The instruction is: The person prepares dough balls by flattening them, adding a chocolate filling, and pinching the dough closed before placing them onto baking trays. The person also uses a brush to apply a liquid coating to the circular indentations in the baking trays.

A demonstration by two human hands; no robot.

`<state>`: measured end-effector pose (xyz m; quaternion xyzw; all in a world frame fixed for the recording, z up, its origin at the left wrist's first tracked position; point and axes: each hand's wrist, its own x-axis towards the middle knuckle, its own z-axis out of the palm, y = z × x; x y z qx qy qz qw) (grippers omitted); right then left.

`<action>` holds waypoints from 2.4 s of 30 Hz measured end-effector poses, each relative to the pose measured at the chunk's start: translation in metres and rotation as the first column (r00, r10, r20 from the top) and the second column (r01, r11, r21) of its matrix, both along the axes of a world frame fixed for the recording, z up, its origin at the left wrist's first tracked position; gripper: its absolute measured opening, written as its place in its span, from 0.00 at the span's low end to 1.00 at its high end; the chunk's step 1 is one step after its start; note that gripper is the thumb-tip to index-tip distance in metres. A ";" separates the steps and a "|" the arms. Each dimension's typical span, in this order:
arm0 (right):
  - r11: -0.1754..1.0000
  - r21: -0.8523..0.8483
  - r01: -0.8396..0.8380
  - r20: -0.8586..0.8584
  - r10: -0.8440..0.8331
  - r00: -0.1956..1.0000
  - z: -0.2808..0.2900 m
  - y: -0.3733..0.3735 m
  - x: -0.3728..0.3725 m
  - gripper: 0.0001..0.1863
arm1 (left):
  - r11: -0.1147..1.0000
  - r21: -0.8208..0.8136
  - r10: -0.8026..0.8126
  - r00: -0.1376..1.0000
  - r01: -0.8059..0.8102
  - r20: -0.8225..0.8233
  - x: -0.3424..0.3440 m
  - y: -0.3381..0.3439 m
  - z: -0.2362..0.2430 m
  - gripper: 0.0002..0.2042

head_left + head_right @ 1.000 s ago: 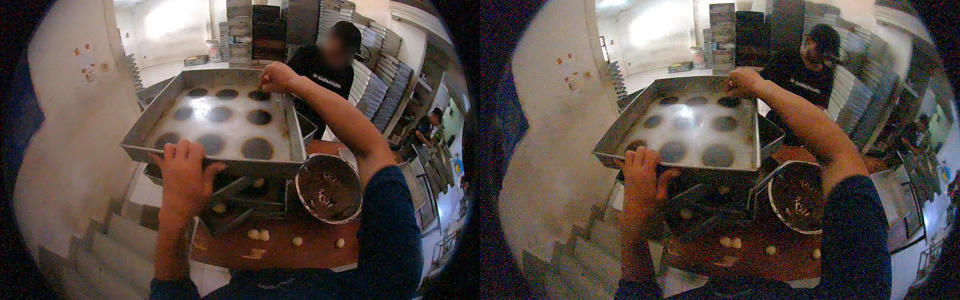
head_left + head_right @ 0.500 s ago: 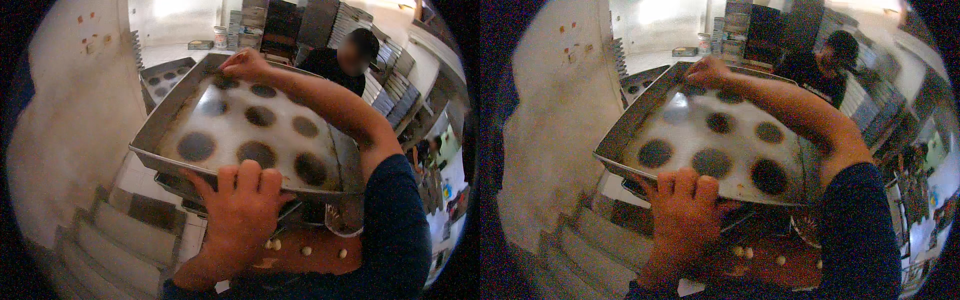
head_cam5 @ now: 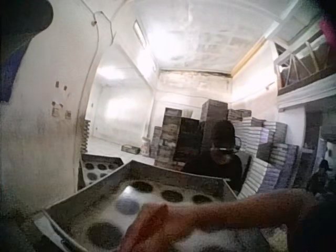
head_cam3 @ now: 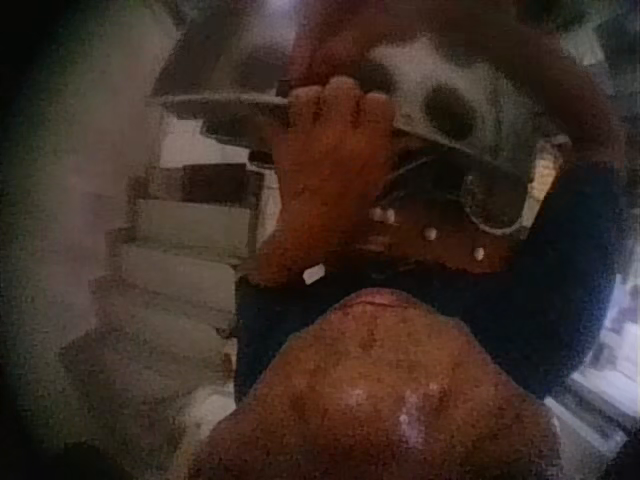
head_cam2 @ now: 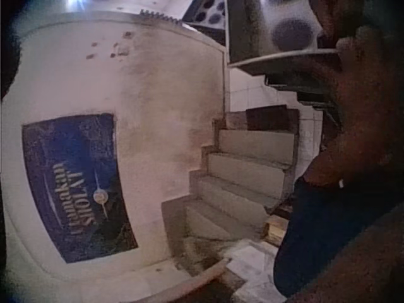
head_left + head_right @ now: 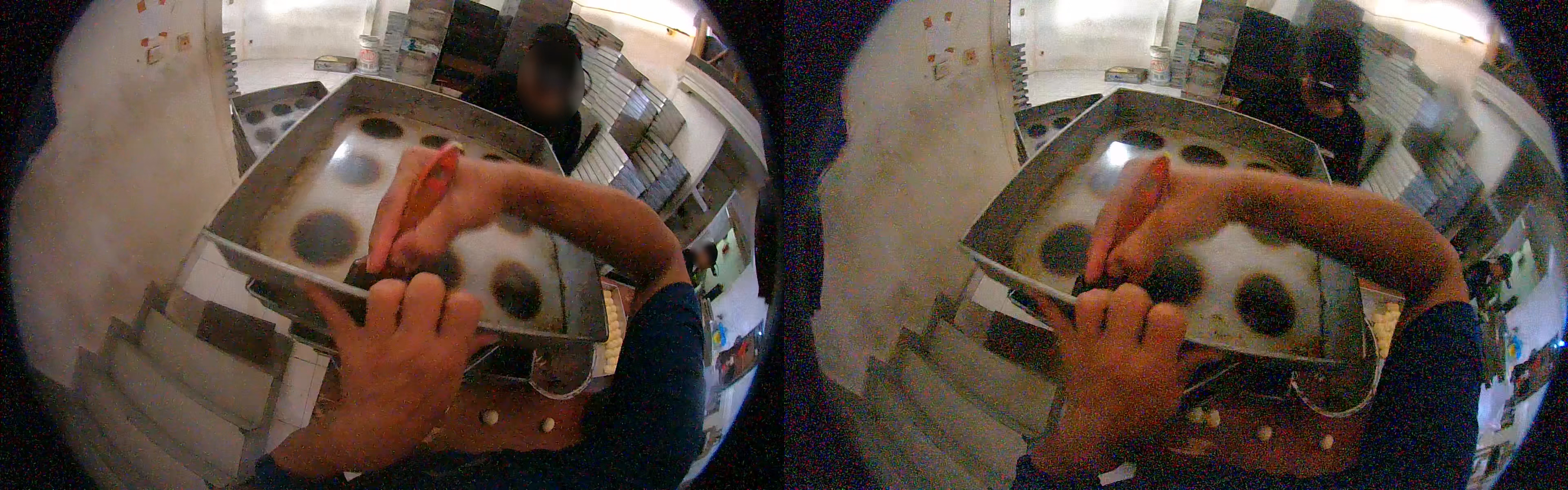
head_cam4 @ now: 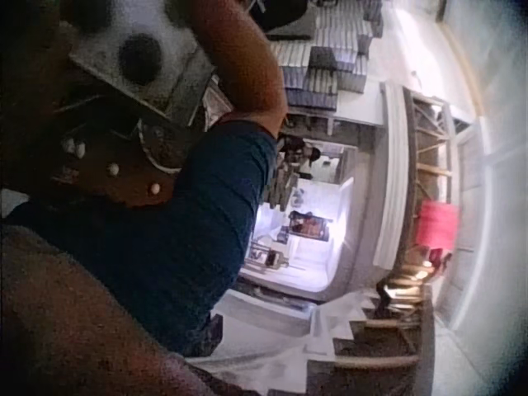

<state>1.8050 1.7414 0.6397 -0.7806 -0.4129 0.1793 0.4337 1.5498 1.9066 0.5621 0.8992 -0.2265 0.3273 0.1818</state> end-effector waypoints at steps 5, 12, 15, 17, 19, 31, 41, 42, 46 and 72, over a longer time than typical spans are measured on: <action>0.964 -0.106 0.245 0.141 -0.229 0.963 0.016 -0.138 0.007 0.16 | 0.999 -0.034 -0.012 1.000 0.011 -0.003 -0.009 -0.028 0.004 0.19; 0.988 -0.153 -0.007 -0.003 0.007 1.000 0.031 -0.119 -0.077 0.15 | 0.999 0.005 0.054 0.998 -0.054 0.012 -0.013 -0.007 0.006 0.24; 0.936 -0.171 0.309 0.064 -0.302 0.951 0.033 -0.179 -0.085 0.16 | 1.000 0.003 0.001 1.000 -0.002 0.026 -0.005 0.011 0.001 0.27; 0.938 -0.203 0.281 0.049 -0.277 0.960 0.035 -0.178 -0.105 0.15 | 0.996 0.059 0.054 0.989 -0.063 0.141 -0.009 0.021 0.000 0.26; 0.996 -0.090 -0.003 0.002 0.003 1.000 0.022 -0.142 -0.168 0.14 | 0.992 0.069 0.090 0.979 -0.105 0.184 -0.010 0.024 -0.001 0.25; 0.220 0.262 0.940 0.437 -0.895 0.088 -0.039 -0.448 -0.461 0.13 | 0.883 -0.364 -0.230 0.949 0.297 0.215 -0.102 -0.060 -0.034 0.32; -0.430 -0.623 0.654 0.454 -0.879 -0.146 -0.256 -0.594 -0.568 0.27 | 0.973 0.149 -0.017 0.698 0.177 -0.716 -0.225 -0.147 -0.320 0.39; -0.393 -0.646 0.654 0.427 -0.897 -0.118 -0.266 -0.600 -0.566 0.27 | 0.968 0.209 0.054 0.695 0.140 -0.717 -0.231 -0.141 -0.326 0.40; -0.296 -0.721 0.627 0.393 -0.919 0.018 -0.270 -0.599 -0.568 0.35 | 0.947 0.315 0.161 0.742 0.070 -0.650 -0.241 -0.118 -0.335 0.43; 0.942 0.303 0.146 0.240 -0.223 0.945 0.031 -0.223 -0.470 0.15 | 0.952 0.269 -0.043 0.936 0.144 -0.348 -0.258 -0.081 -0.320 0.51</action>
